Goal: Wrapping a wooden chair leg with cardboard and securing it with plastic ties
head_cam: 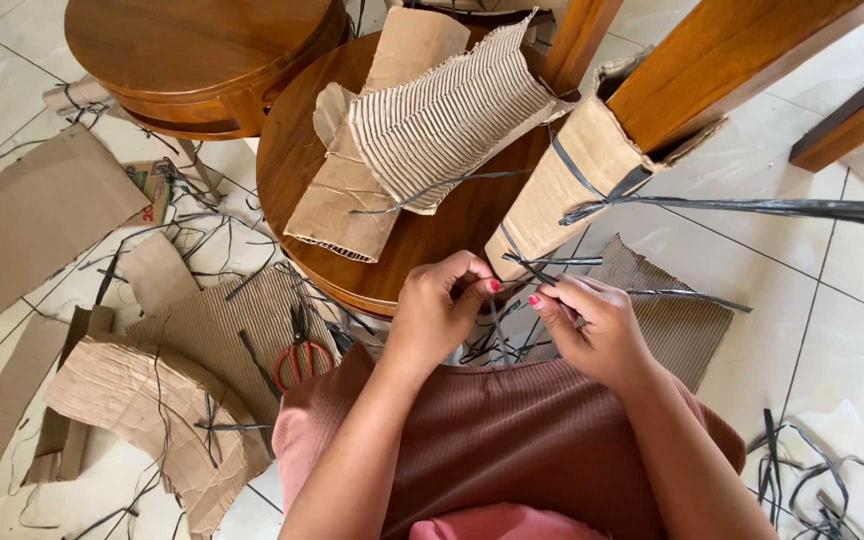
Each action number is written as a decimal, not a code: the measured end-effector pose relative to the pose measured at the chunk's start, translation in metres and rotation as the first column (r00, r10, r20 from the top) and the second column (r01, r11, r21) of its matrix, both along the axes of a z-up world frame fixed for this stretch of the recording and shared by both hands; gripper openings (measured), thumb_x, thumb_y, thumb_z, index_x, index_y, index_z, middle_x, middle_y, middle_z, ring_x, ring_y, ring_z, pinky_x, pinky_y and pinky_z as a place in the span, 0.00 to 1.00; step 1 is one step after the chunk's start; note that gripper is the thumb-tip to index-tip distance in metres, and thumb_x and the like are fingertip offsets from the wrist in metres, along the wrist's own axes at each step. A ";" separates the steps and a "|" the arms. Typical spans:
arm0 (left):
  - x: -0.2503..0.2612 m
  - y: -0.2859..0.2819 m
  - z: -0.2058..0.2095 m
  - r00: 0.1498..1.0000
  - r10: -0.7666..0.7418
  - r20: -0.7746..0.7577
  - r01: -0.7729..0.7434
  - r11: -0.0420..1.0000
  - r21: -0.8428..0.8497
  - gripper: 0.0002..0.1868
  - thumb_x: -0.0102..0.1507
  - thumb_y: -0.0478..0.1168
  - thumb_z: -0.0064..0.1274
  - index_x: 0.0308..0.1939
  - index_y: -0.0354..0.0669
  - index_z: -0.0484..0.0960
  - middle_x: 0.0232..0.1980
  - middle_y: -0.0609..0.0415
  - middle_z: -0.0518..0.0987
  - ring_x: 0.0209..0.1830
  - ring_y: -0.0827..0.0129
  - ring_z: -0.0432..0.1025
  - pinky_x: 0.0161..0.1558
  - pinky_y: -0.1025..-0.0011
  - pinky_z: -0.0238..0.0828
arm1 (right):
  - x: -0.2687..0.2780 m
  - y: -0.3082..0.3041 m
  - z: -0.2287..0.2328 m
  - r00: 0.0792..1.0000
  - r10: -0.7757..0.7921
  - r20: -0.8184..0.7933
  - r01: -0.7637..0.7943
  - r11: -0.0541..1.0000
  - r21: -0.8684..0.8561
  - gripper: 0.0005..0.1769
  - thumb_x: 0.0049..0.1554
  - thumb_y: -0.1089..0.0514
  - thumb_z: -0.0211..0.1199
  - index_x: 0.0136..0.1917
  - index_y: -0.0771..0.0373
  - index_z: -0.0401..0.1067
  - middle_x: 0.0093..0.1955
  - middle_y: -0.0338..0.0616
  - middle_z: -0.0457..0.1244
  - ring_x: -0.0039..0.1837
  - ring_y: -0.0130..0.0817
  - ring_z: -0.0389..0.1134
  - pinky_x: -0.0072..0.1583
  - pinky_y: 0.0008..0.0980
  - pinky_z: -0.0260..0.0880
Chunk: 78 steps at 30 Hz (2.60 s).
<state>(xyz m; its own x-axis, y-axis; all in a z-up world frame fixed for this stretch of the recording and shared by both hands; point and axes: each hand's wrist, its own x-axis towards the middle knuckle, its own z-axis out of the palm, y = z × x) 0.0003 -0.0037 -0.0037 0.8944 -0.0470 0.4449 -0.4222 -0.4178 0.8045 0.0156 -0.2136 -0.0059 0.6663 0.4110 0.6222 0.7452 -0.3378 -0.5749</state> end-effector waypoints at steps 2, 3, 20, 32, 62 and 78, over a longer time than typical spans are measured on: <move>0.001 -0.002 0.000 1.000 0.024 0.015 -0.024 0.999 0.027 0.06 0.58 0.36 0.64 0.32 0.53 0.83 0.23 0.56 0.81 0.29 0.53 0.79 0.37 0.63 0.75 | -0.001 -0.001 -0.001 1.000 0.008 0.014 -0.008 1.000 0.014 0.09 0.61 0.63 0.60 0.37 0.63 0.70 0.24 0.45 0.54 0.27 0.48 0.60 0.34 0.39 0.63; 0.001 -0.003 0.001 0.998 0.047 0.028 -0.048 0.998 0.051 0.07 0.58 0.36 0.64 0.31 0.54 0.82 0.22 0.57 0.80 0.27 0.53 0.78 0.36 0.62 0.75 | -0.002 -0.001 -0.001 1.000 0.016 0.026 -0.016 1.000 0.025 0.09 0.61 0.63 0.59 0.37 0.62 0.70 0.25 0.45 0.55 0.27 0.47 0.61 0.34 0.39 0.63; 0.005 -0.014 -0.006 0.992 0.126 -0.021 -0.125 0.991 0.054 0.06 0.57 0.35 0.63 0.31 0.48 0.80 0.25 0.47 0.80 0.31 0.40 0.76 0.38 0.52 0.74 | -0.026 0.058 -0.012 0.894 0.286 0.345 -0.268 0.958 -0.100 0.10 0.64 0.61 0.52 0.43 0.63 0.73 0.34 0.44 0.59 0.34 0.43 0.65 0.38 0.38 0.69; 0.005 -0.012 0.008 0.999 0.052 0.009 -0.052 0.998 0.028 0.10 0.52 0.22 0.56 0.29 0.41 0.77 0.25 0.59 0.78 0.20 0.74 0.66 0.25 0.75 0.64 | -0.038 0.052 0.020 0.950 0.301 0.079 -0.298 0.953 -0.046 0.11 0.52 0.69 0.64 0.35 0.63 0.64 0.30 0.40 0.59 0.31 0.36 0.56 0.37 0.33 0.59; 0.007 -0.009 0.002 0.994 0.075 0.074 -0.073 0.997 -0.035 0.07 0.57 0.31 0.64 0.30 0.46 0.81 0.25 0.47 0.81 0.29 0.43 0.77 0.37 0.56 0.74 | -0.038 0.031 -0.010 0.810 0.073 -0.581 0.120 0.951 0.286 0.06 0.57 0.57 0.67 0.43 0.61 0.81 0.56 0.58 0.65 0.64 0.52 0.63 0.65 0.54 0.57; 0.002 -0.004 0.001 0.991 0.099 -0.089 -0.106 0.992 -0.071 0.04 0.60 0.38 0.64 0.38 0.50 0.85 0.27 0.51 0.84 0.31 0.54 0.80 0.40 0.62 0.76 | -0.034 0.031 -0.012 0.907 -0.040 -0.420 0.120 0.979 0.165 0.04 0.54 0.67 0.68 0.43 0.65 0.82 0.41 0.53 0.74 0.43 0.44 0.77 0.50 0.39 0.77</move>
<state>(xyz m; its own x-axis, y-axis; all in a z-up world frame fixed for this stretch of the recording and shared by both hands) 0.0022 -0.0074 -0.0027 0.9276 0.0779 0.3654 -0.3085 -0.3917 0.8668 -0.0179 -0.1828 -0.0176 0.9049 0.2516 0.3433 0.4028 -0.2458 -0.8817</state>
